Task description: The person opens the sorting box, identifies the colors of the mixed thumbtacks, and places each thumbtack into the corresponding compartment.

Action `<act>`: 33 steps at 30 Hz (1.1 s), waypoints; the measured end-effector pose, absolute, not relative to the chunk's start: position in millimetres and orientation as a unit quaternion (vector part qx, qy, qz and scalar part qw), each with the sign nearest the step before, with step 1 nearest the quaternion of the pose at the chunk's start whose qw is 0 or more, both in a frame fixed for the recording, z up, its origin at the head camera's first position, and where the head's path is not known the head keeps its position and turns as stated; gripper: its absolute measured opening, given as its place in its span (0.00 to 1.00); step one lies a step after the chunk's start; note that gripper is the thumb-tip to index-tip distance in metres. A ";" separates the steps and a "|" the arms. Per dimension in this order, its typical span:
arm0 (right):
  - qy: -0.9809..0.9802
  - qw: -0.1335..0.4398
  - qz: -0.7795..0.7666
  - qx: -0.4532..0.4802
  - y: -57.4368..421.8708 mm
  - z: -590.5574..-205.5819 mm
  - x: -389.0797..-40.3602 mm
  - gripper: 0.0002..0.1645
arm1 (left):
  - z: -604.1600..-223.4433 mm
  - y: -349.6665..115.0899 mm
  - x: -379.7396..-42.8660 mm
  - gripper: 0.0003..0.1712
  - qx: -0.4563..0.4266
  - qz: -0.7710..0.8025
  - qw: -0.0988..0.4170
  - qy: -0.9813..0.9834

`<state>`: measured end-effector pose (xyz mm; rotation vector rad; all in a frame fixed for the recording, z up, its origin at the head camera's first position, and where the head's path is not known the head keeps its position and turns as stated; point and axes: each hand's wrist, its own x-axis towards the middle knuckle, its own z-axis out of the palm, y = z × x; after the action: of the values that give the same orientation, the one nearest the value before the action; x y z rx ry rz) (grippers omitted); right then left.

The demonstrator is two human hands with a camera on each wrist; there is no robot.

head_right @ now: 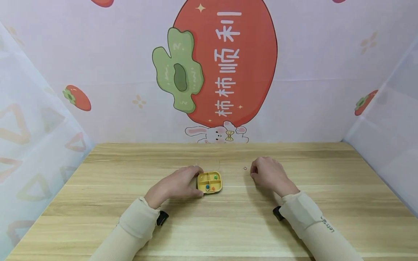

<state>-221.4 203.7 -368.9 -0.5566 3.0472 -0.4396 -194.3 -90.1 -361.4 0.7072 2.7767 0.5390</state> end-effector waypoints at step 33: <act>0.976 0.007 -0.139 -0.168 199.2 -363.5 -224.6 0.04 | -356.2 -92.1 -194.8 0.38 0.221 0.197 0.126 0.947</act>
<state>-224.6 199.2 -363.5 -0.5259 3.0531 -0.4359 -194.8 -92.1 -356.2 0.6431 2.7573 0.5735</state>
